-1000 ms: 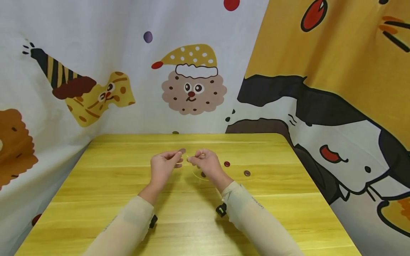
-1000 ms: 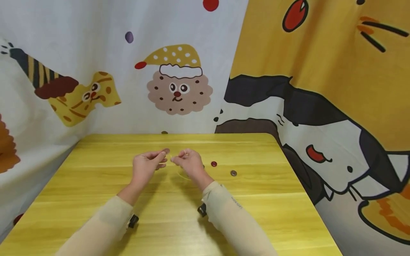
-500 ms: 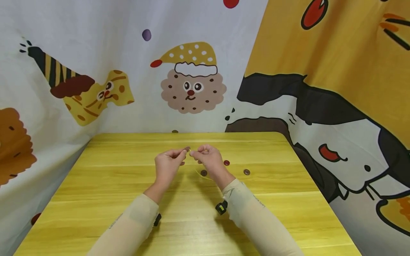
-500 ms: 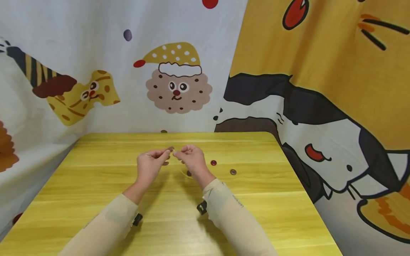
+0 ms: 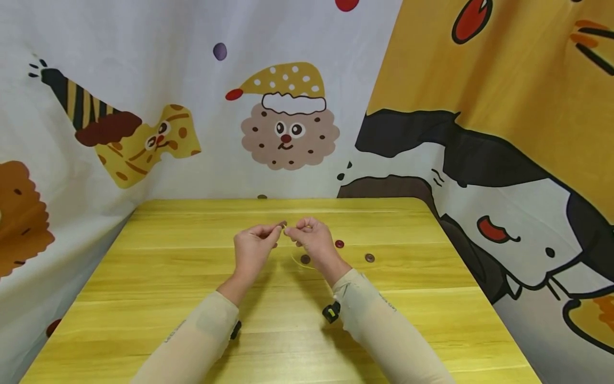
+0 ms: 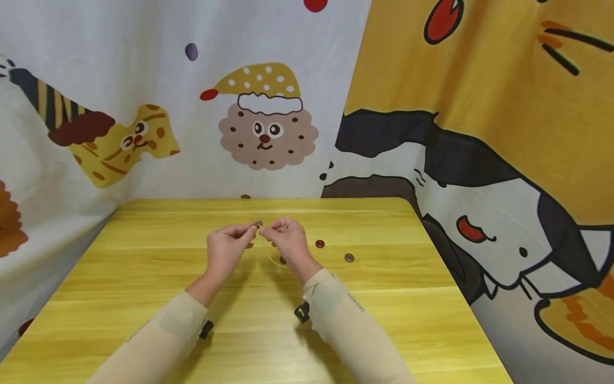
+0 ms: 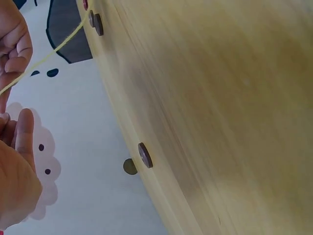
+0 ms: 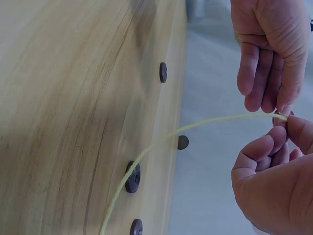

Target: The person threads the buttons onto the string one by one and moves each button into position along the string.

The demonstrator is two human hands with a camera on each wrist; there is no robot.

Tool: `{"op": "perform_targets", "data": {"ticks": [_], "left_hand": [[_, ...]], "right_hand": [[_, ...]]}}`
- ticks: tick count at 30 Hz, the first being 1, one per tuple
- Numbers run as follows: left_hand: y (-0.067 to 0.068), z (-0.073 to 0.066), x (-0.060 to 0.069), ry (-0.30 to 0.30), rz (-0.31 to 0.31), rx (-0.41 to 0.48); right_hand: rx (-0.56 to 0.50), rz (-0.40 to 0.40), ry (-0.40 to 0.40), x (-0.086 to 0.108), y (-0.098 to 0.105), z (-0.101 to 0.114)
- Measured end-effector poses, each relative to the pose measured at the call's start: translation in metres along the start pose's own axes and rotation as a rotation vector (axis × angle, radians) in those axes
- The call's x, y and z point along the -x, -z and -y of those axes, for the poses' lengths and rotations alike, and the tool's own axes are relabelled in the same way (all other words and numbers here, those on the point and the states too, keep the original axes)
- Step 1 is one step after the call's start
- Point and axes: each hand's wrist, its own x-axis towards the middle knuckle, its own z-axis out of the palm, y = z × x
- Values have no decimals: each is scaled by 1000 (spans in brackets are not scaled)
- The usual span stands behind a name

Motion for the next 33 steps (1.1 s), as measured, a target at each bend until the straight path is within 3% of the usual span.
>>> {"op": "perform_targets", "data": {"ticks": [8,13,18,23,25,29,31,33], "left_hand": [[0,0,0,-74,0,-52],[0,1,1,-168,16,-129],[2,4,2,-321,26,-205],[3,8,1,-526,18,-306],[4,9,1,-574,17,-332],[5,10,2,-570,36,-344],[6,9,2,-521,57,-335],[6,7,2,-427,96,-299]], "right_hand": [[-22,12,-1,-2,0,-1],[-7,17,-15,-1,1,-1],[40,36,-5,-2,2,-3],[65,45,66,-2,4,-4],[97,43,101,-2,5,-5],[228,50,186,-2,7,-7],[296,55,233,-2,8,-9],[351,57,276,-2,8,-9]]}}
